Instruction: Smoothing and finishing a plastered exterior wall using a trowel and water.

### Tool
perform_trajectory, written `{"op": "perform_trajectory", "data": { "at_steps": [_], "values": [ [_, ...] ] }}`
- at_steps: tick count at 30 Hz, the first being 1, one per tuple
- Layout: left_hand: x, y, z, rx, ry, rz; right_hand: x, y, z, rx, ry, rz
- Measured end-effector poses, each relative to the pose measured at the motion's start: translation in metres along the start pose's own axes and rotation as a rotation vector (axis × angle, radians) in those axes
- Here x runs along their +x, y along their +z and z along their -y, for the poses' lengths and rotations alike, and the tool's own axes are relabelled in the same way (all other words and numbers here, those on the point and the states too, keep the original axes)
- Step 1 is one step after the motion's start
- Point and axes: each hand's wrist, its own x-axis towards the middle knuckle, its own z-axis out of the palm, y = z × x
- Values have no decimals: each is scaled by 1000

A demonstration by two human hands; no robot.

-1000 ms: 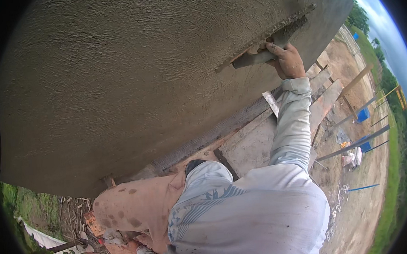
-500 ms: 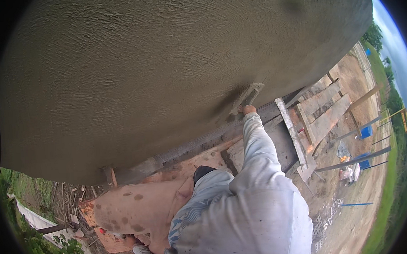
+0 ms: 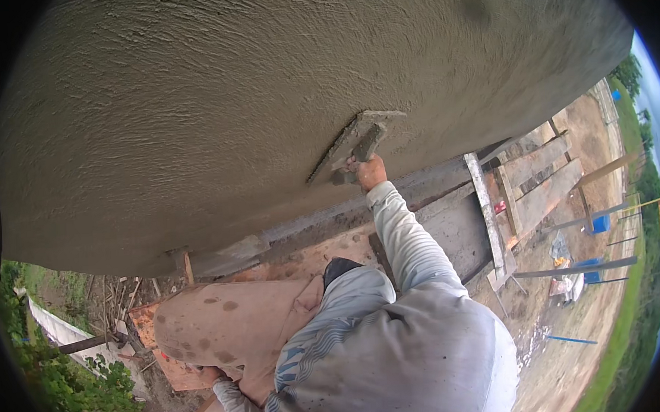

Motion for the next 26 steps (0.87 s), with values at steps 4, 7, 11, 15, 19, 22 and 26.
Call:
{"op": "perform_trajectory", "data": {
  "at_steps": [4, 7, 11, 15, 19, 22, 26],
  "values": [
    [1, 5, -3, 15, 0, -14, -16, 52, -20, -142, -157, 125],
    [-3, 4, -3, 33, -18, -30, -36, 90, -35, -294, -236, 210],
    [-2, 11, -2, 46, -13, -23, -75, 132, -51, -643, -463, 280],
    [1, 8, 9, 71, 4, -4, -95, 118, -44, -790, -467, 507],
    [8, 4, 30, 136, 64, 42, -95, 44, -16, -1028, -405, 482],
    [18, -17, 66, 303, 202, 100, -81, -7, -8, -1232, -326, 424],
    [-10, -40, 79, 384, 4, 74, -78, -1, 17, -1502, -210, 497]
  ]
}}
